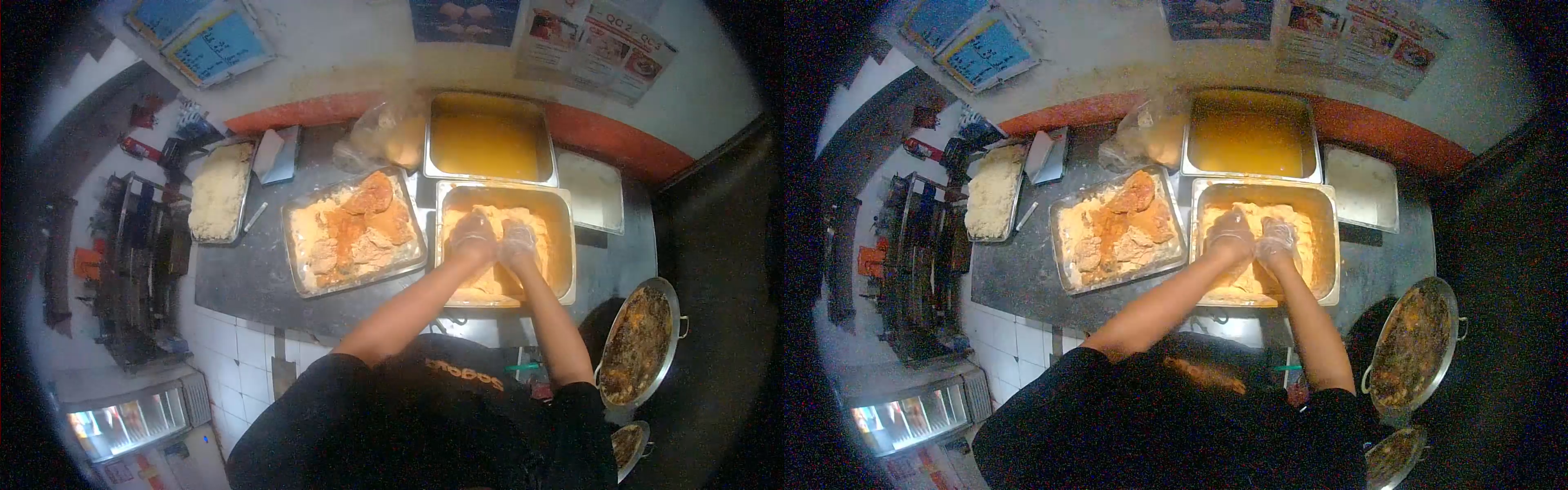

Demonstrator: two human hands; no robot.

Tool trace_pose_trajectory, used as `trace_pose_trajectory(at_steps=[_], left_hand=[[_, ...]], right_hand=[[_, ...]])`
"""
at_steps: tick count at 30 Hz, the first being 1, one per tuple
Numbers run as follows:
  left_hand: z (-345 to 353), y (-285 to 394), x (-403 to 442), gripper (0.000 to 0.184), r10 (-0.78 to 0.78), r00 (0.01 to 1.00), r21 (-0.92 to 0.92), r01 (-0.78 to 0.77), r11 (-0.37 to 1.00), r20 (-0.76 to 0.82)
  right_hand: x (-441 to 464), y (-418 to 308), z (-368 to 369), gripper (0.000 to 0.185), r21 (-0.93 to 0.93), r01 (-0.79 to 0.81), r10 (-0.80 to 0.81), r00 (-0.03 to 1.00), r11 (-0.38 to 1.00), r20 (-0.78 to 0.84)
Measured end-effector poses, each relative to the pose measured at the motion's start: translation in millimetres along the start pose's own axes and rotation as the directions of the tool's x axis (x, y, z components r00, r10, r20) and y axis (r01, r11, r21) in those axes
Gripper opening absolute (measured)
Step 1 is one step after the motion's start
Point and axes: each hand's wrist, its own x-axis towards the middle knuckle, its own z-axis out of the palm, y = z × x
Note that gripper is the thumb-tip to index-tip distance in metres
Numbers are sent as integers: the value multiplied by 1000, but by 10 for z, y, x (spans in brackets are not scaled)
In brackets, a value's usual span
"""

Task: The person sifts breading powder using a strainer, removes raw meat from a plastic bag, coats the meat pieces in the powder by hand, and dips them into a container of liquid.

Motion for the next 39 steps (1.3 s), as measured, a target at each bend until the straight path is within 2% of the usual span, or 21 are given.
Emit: trace_pose_trajectory(at_steps=[2,5,7,10,12,15,17,18,20,21,23,25,28,30,31,32,34,35,36,38,39], left_hand=[[269,-223,235,34,11,1000,-60,-10,998,13],[285,-356,297,32,120,987,-63,-114,991,102],[99,-322,242,30,211,954,-10,-214,977,211],[-65,-262,149,29,251,916,27,-273,962,314],[-91,-257,119,28,253,908,43,-283,958,332],[-133,-201,201,28,193,917,24,-215,976,349],[-134,-178,155,26,421,895,138,-440,887,150],[-159,-150,100,26,422,893,136,-443,886,157],[-450,69,-93,28,218,976,-403,-202,893,-7],[-452,108,-78,28,228,974,-402,-215,890,-15],[-374,150,-130,21,257,919,-365,-359,859,-298],[-226,220,-184,20,312,904,-414,-413,812,-291],[-262,372,-238,19,388,919,-515,-369,774,-75],[-476,344,-239,19,315,948,-455,-297,839,-38],[-528,335,-222,19,272,962,-423,-257,869,-25],[-477,323,-238,19,267,963,-424,-250,870,-20],[-285,296,-332,13,449,866,-276,-497,822,-222],[-256,304,-286,12,541,776,-175,-612,771,-324],[-259,276,-216,12,540,771,-172,-614,770,-336],[-264,155,-169,13,530,771,-15,-571,821,-353],[-164,98,-92,20,495,851,-44,-509,859,-176]], right_hand=[[-73,-41,-170,51,113,5,-6,1000,994,10],[-160,100,-340,51,305,-208,197,978,929,67],[-304,207,-619,54,565,-173,218,976,807,-13],[-337,567,-544,54,621,-3,106,986,784,-128],[-355,693,-446,53,451,-137,153,988,882,1],[-441,687,-443,55,639,-108,223,969,761,-103],[-538,550,-568,54,601,-116,269,948,791,-171],[-597,508,-597,53,563,-132,311,921,816,-235],[-627,559,-491,52,623,-175,349,922,762,-168],[-568,603,-486,51,675,-198,369,922,711,-118],[-574,518,-631,50,691,-220,394,913,689,-102],[-573,368,-620,45,652,-205,392,907,730,-153],[-539,7,-330,32,91,37,28,784,995,-621],[-675,-84,-738,29,526,-171,363,887,833,-286],[-673,-14,-810,29,514,-228,381,900,827,-212],[-556,13,-622,29,514,-231,380,902,826,-206],[-378,-56,-256,26,525,-98,310,891,846,-333],[-466,-44,-353,28,376,-16,213,845,926,-490],[-445,-11,-407,28,371,-6,205,842,929,-499],[-503,8,-527,26,670,156,295,810,726,-508],[-559,-42,-612,25,582,58,246,869,811,-430]])
